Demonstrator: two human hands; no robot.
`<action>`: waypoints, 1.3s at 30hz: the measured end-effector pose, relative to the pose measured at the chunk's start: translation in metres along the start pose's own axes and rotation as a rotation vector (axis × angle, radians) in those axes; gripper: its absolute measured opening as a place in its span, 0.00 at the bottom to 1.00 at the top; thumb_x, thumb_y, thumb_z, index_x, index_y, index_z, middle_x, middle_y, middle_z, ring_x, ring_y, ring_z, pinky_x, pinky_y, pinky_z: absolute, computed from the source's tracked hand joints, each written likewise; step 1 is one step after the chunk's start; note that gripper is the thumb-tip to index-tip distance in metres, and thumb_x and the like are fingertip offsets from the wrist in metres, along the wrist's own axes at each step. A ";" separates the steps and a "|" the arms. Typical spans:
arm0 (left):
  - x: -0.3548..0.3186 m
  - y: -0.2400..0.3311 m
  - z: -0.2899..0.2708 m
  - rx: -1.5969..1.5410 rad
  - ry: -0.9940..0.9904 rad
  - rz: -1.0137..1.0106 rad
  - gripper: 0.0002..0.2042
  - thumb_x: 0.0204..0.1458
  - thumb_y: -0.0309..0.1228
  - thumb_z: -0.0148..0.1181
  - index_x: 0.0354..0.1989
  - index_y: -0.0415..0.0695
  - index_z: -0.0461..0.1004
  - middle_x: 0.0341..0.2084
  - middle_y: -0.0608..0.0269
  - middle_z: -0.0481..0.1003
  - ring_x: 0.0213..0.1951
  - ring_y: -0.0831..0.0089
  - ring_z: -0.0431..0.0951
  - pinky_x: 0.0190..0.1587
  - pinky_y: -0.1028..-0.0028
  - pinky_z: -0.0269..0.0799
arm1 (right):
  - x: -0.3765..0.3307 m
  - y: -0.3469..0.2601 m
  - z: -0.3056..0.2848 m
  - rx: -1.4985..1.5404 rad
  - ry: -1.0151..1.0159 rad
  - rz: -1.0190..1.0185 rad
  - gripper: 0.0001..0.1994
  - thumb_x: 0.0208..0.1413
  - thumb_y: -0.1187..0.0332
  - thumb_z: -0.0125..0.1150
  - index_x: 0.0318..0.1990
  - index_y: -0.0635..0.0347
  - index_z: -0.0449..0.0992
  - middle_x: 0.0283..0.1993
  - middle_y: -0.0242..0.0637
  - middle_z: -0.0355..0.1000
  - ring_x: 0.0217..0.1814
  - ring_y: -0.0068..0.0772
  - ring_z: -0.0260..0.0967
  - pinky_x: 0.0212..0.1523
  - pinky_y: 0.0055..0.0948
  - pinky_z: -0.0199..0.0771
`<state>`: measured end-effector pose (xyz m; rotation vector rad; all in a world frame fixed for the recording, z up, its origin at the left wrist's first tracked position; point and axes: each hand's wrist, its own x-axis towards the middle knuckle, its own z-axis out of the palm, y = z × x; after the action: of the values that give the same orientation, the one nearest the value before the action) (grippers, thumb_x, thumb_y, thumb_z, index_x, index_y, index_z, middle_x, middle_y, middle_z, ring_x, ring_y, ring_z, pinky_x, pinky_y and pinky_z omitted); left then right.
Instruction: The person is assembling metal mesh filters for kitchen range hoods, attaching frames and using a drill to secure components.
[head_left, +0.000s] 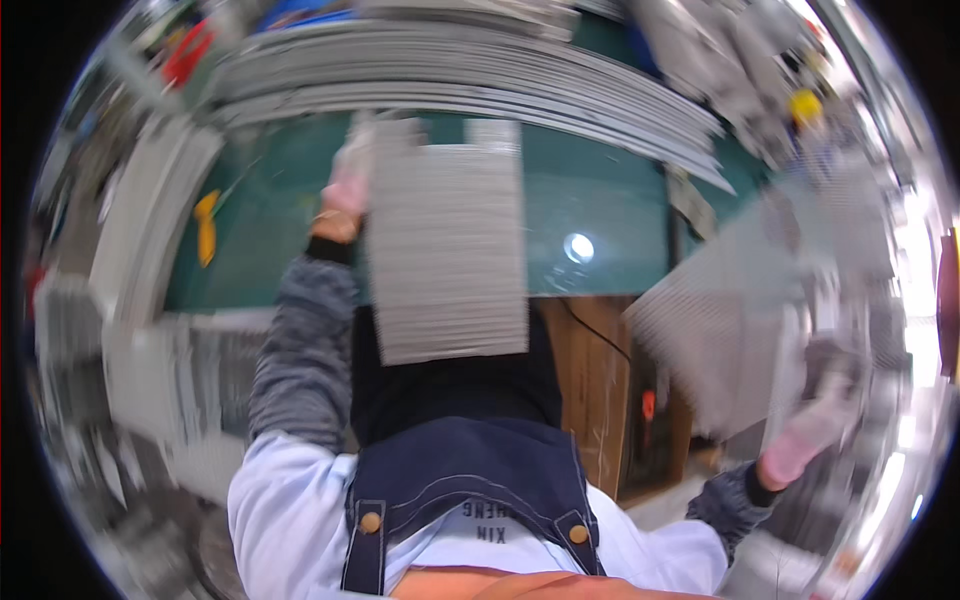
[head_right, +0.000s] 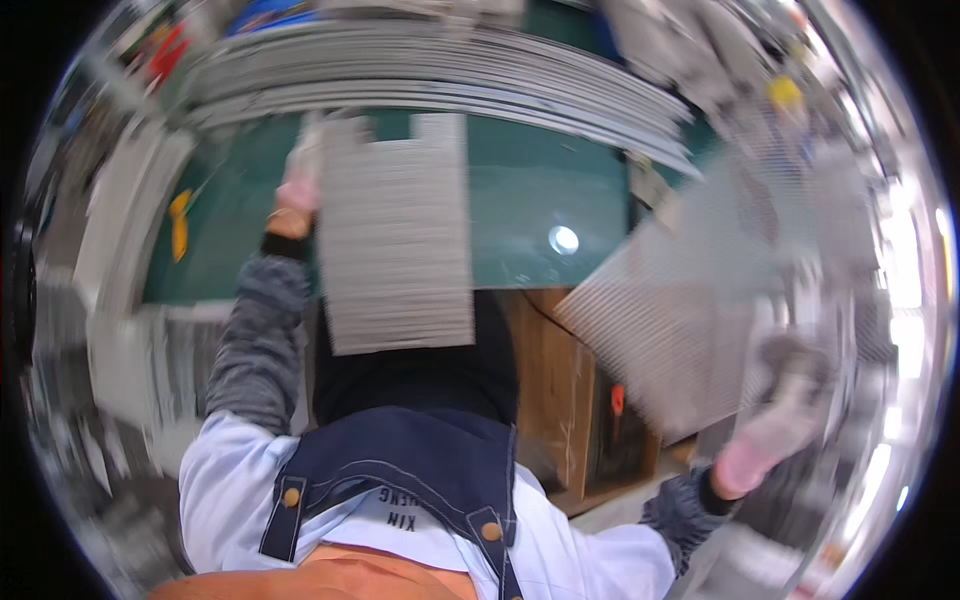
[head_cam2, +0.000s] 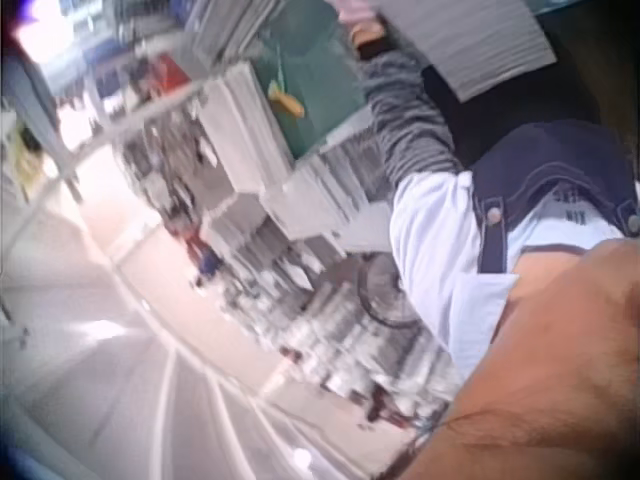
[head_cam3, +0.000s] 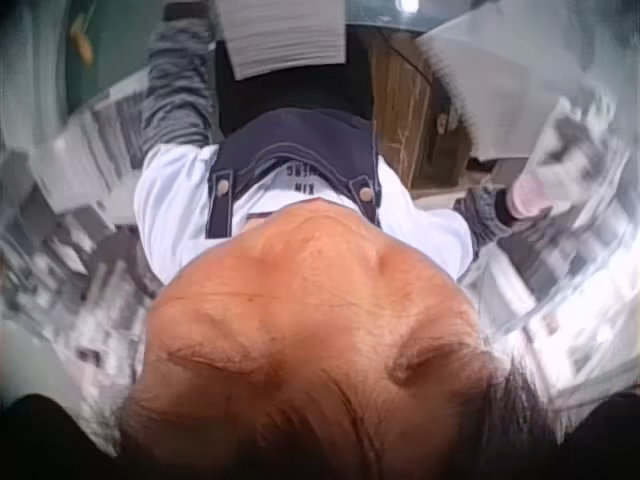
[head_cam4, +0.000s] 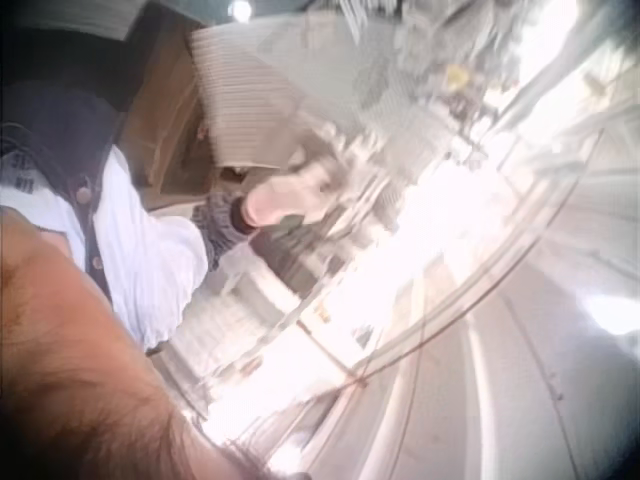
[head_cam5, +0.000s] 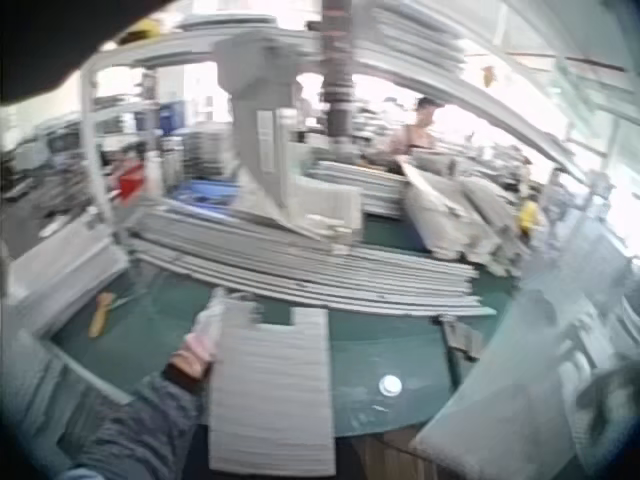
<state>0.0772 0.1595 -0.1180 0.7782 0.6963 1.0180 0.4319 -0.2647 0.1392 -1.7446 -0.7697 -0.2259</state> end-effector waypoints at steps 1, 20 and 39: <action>-0.012 0.016 -0.018 -0.096 -0.204 -0.068 0.31 0.67 0.55 0.34 0.63 0.39 0.64 0.55 0.52 0.72 0.56 0.61 0.71 0.62 0.67 0.64 | -0.034 -0.023 0.073 0.007 -0.320 0.101 0.14 0.65 0.73 0.52 0.55 0.71 0.70 0.47 0.44 0.76 0.48 0.33 0.74 0.48 0.30 0.77; -0.026 0.022 -0.010 -0.301 -0.418 0.148 0.20 0.68 0.35 0.34 0.59 0.37 0.66 0.49 0.45 0.74 0.51 0.56 0.75 0.55 0.64 0.74 | -0.139 0.078 0.329 0.650 -1.108 0.632 0.19 0.57 0.76 0.59 0.57 0.71 0.70 0.50 0.37 0.75 0.48 0.26 0.71 0.52 0.26 0.70; -0.061 0.082 -0.062 0.100 -0.167 0.567 0.15 0.64 0.33 0.49 0.54 0.39 0.71 0.45 0.53 0.77 0.43 0.62 0.78 0.47 0.65 0.76 | -0.188 0.031 0.272 0.349 -1.266 0.076 0.21 0.53 0.79 0.53 0.57 0.70 0.68 0.48 0.42 0.75 0.51 0.30 0.71 0.53 0.31 0.71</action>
<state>-0.0331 0.1439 -0.0751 1.1710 0.3867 1.4140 0.2429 -0.0899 -0.0710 -1.4382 -1.4946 1.1090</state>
